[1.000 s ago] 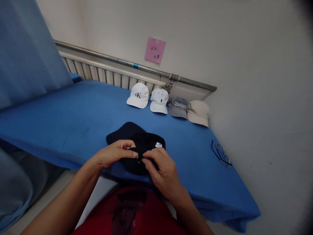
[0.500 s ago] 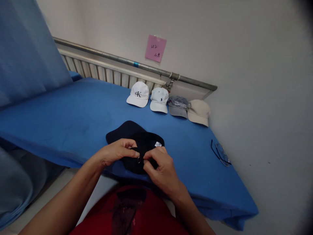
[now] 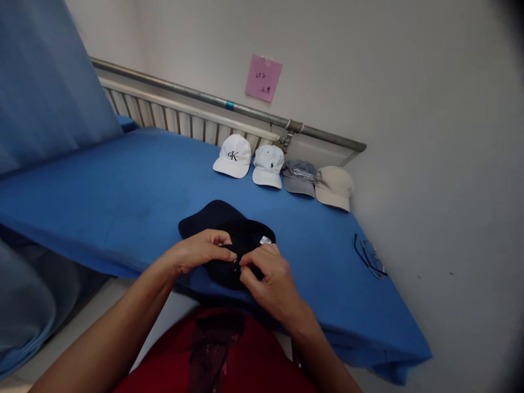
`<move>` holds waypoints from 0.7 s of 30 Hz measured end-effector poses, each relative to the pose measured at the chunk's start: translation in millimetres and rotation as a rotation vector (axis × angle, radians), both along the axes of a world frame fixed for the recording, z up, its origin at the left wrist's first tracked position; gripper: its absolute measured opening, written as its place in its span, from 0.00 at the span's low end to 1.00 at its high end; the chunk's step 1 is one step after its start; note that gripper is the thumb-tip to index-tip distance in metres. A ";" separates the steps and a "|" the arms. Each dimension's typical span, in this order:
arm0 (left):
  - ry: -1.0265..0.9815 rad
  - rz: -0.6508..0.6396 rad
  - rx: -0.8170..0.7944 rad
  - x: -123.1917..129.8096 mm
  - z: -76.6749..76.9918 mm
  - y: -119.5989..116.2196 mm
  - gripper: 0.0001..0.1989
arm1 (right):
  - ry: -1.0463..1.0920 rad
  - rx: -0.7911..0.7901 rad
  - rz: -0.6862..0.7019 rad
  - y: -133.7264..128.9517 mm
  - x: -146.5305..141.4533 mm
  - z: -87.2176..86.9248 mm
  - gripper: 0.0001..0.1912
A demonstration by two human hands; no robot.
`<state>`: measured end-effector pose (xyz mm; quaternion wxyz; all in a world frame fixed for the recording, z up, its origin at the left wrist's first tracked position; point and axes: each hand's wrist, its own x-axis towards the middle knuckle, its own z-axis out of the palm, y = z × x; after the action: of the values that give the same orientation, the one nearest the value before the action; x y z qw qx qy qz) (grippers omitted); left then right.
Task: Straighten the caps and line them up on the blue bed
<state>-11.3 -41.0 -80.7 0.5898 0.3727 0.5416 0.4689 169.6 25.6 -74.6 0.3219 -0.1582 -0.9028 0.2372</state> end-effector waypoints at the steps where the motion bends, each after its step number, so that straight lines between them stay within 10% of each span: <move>1: 0.005 0.000 -0.001 0.3 0.1 0.2 0.12 | -0.011 0.023 0.001 -0.2 -0.1 0.3 0.09; 21: 0.188 0.001 -0.010 8.5 5.2 1.1 0.12 | -0.229 -0.112 -0.054 -1.1 -1.3 7.3 0.09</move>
<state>-2.8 -39.9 -75.5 0.5380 0.4119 0.5970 0.4295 168.3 24.5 -67.3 0.2138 -0.2261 -0.9144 0.2588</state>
